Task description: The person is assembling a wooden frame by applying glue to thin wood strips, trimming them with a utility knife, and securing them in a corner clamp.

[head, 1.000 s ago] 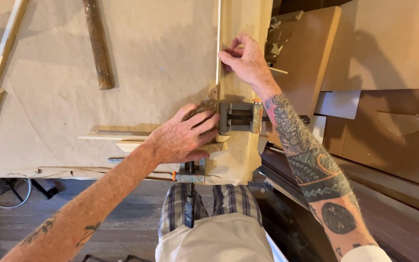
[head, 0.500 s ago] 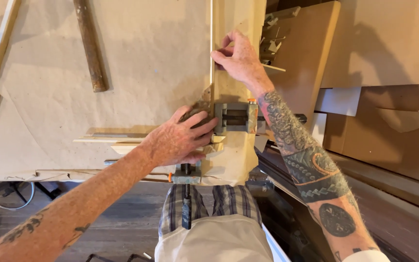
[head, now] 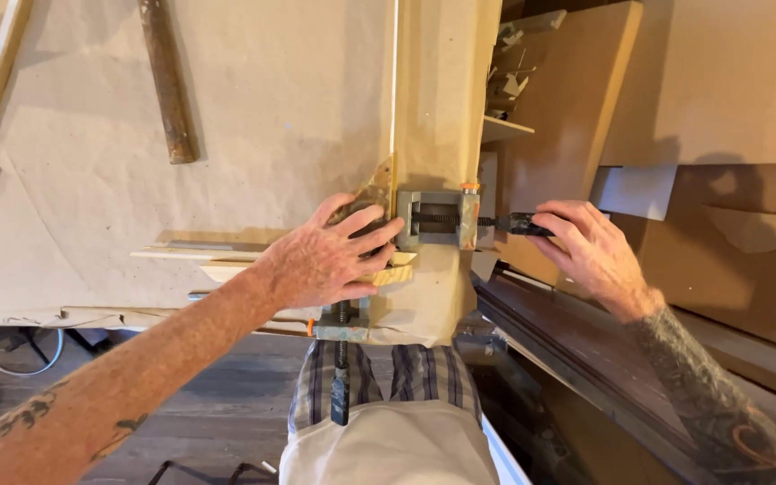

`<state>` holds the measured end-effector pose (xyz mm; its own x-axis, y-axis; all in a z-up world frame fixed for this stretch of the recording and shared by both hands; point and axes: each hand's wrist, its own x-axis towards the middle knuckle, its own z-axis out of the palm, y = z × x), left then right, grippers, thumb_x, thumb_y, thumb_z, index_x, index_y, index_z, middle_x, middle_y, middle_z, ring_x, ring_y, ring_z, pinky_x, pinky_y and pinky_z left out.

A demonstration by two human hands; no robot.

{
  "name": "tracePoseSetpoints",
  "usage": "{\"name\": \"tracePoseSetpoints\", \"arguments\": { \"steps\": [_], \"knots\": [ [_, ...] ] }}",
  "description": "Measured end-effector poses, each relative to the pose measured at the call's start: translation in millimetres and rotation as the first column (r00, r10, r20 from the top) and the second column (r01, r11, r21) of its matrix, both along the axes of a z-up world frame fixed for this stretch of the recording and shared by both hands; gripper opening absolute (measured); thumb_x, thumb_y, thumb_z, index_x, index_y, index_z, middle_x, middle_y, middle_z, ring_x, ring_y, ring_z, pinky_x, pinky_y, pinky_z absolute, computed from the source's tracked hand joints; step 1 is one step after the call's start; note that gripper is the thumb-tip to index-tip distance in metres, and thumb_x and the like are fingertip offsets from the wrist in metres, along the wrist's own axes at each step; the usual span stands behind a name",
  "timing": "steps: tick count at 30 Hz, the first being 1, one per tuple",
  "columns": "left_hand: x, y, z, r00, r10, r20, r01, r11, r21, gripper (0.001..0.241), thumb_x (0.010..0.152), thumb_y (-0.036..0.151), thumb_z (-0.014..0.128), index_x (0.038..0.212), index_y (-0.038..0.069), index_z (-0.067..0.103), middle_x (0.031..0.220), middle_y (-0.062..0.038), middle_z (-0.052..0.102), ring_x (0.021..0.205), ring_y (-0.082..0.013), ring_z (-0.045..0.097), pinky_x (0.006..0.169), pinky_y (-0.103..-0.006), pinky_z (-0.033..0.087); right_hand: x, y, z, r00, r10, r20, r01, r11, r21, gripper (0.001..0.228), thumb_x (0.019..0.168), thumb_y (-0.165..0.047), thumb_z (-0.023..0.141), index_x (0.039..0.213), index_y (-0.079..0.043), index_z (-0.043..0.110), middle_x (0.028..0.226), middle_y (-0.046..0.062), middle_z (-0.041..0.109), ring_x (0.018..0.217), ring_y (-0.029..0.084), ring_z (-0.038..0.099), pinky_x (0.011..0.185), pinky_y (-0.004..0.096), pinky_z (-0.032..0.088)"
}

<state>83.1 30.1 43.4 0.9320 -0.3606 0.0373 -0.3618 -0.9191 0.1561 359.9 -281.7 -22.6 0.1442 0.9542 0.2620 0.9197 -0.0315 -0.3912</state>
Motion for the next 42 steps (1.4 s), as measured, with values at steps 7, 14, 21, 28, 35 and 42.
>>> {"name": "tracePoseSetpoints", "arguments": {
  "steps": [7, 14, 21, 28, 35, 42],
  "knots": [
    [-0.1, -1.9, 0.5, 1.0, 0.008, -0.029, -0.007, 1.0, 0.018, 0.047, 0.092, 0.055, 0.066, 0.119, 0.016, 0.067, 0.147, -0.01, 0.052, 0.137, -0.0301, 0.043, 0.11, -0.0573, 0.036, 6.8, 0.1, -10.7, 0.998, 0.056, -0.009, -0.055, 0.997, 0.062, 0.035, 0.092, -0.012, 0.078, 0.125, -0.011, 0.068, 0.122, 0.009, 0.068, 0.099, 0.029, 0.07, 0.081, 0.037, 0.058],
    [-1.6, -2.0, 1.5, 0.997, 0.012, -0.081, -0.01, 0.999, 0.032, 0.046, 0.094, 0.055, 0.064, 0.12, 0.018, 0.068, 0.148, -0.008, 0.052, 0.139, -0.029, 0.042, 0.111, -0.0567, 0.037, 4.7, 27.5, 8.8, 0.702, -0.406, -0.585, 0.138, 0.883, -0.449, 0.02, 0.105, -0.029, 0.059, 0.094, -0.012, 0.062, 0.074, 0.007, 0.055, 0.064, 0.023, 0.051, 0.052, 0.034, 0.043],
    [0.5, -1.7, 3.0, 0.999, 0.011, -0.036, -0.01, 0.999, 0.034, 0.046, 0.092, 0.054, 0.066, 0.118, 0.017, 0.067, 0.147, -0.009, 0.052, 0.139, -0.0295, 0.042, 0.111, -0.0571, 0.037, -4.4, 36.5, 44.3, 0.8, -0.507, -0.321, 0.175, 0.709, -0.683, 0.064, 0.076, -0.045, 0.086, 0.128, -0.024, 0.055, 0.096, 0.016, 0.073, 0.083, 0.042, 0.074, 0.078, 0.051, 0.057],
    [-0.8, -3.9, 3.6, 1.0, 0.012, -0.018, -0.011, 0.997, 0.07, 0.047, 0.089, 0.055, 0.068, 0.117, 0.017, 0.067, 0.149, -0.009, 0.051, 0.138, -0.0298, 0.042, 0.111, -0.0577, 0.037, 11.4, -2.3, -16.0, 0.96, -0.121, -0.254, 0.05, 0.962, -0.27, 0.03, 0.099, -0.023, 0.07, 0.128, -0.017, 0.066, 0.105, 0.009, 0.074, 0.079, 0.034, 0.074, 0.063, 0.043, 0.06],
    [0.7, -4.6, 4.0, 1.0, 0.007, -0.028, -0.005, 0.997, 0.075, 0.046, 0.091, 0.054, 0.066, 0.116, 0.016, 0.067, 0.147, -0.01, 0.051, 0.138, -0.0306, 0.041, 0.111, -0.0578, 0.037, -1.0, 25.0, 10.4, 0.325, -0.698, -0.638, 0.168, 0.707, -0.687, 0.03, 0.092, -0.035, 0.07, 0.099, -0.013, 0.052, 0.079, 0.004, 0.05, 0.048, 0.018, 0.041, 0.046, 0.031, 0.035],
    [-0.2, -5.8, 6.9, 0.999, 0.007, -0.039, -0.003, 0.995, 0.101, 0.046, 0.092, 0.055, 0.065, 0.117, 0.016, 0.067, 0.148, -0.011, 0.05, 0.137, -0.0313, 0.041, 0.112, -0.0582, 0.036, 11.6, -9.6, -16.3, 0.974, -0.114, -0.195, 0.069, 0.972, -0.226, 0.037, 0.097, -0.021, 0.072, 0.133, -0.017, 0.066, 0.106, 0.003, 0.071, 0.071, 0.028, 0.072, 0.063, 0.041, 0.06]
  ]
}}
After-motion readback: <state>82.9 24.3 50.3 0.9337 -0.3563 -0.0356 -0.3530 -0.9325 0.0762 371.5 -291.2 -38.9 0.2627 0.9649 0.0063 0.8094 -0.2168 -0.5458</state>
